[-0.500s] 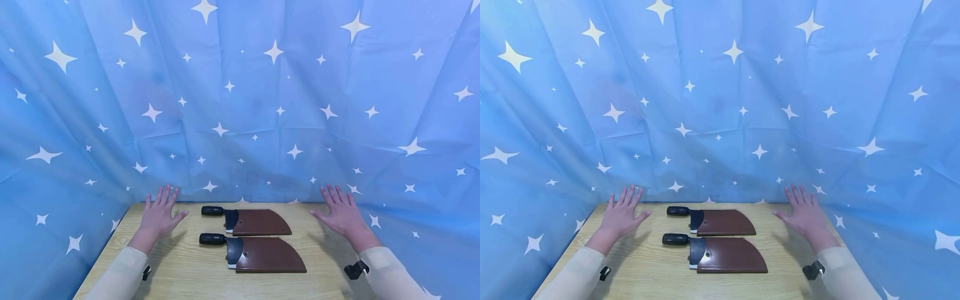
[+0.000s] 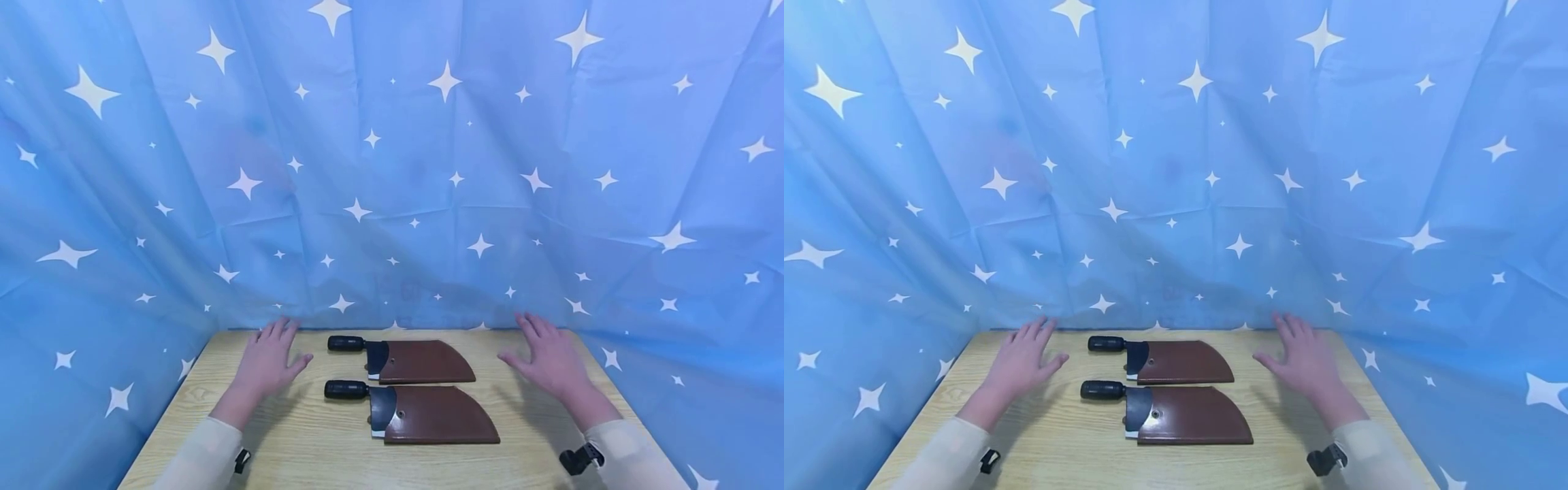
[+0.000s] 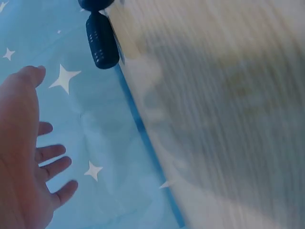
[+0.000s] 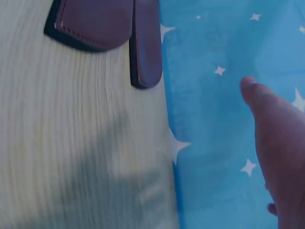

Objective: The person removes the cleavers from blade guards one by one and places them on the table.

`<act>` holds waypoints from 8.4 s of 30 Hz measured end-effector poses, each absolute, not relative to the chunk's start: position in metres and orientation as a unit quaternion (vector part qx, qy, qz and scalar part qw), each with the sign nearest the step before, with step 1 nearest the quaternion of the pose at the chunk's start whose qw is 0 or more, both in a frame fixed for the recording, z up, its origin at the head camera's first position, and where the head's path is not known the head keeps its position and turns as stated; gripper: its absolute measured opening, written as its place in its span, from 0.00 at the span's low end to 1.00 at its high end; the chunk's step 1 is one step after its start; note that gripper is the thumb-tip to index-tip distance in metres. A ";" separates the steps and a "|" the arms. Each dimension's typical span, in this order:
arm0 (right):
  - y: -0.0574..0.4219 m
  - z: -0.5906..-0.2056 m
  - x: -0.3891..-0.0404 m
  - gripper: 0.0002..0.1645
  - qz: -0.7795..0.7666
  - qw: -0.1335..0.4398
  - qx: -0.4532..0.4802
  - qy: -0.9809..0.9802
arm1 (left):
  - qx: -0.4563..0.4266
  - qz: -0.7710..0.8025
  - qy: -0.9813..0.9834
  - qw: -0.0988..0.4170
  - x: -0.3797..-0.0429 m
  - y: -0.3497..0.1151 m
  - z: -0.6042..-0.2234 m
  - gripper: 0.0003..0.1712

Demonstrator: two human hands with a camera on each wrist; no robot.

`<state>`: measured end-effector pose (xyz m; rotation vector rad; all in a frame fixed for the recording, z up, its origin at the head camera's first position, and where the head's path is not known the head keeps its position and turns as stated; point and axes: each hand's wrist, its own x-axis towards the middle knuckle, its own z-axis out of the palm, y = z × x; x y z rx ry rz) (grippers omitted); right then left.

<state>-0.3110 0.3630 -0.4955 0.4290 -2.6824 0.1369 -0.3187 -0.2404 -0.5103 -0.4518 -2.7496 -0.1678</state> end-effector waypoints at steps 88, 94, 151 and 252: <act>0.237 -0.565 -0.267 0.65 0.144 0.050 0.336 -0.929 | -0.265 -0.216 -0.940 0.007 -0.306 -0.143 -0.555 0.14; 0.238 -0.560 -0.267 0.64 0.146 0.055 0.337 -0.929 | -0.271 -0.230 -0.935 0.018 -0.305 -0.146 -0.551 0.15; 0.226 -0.512 -0.256 0.78 0.162 0.052 0.325 -0.930 | -0.231 -0.366 -0.899 0.069 -0.302 -0.152 -0.532 0.18; 0.245 -0.503 -0.245 0.75 0.159 0.059 0.315 -0.934 | -0.255 -0.321 -0.904 0.120 -0.298 -0.169 -0.527 0.18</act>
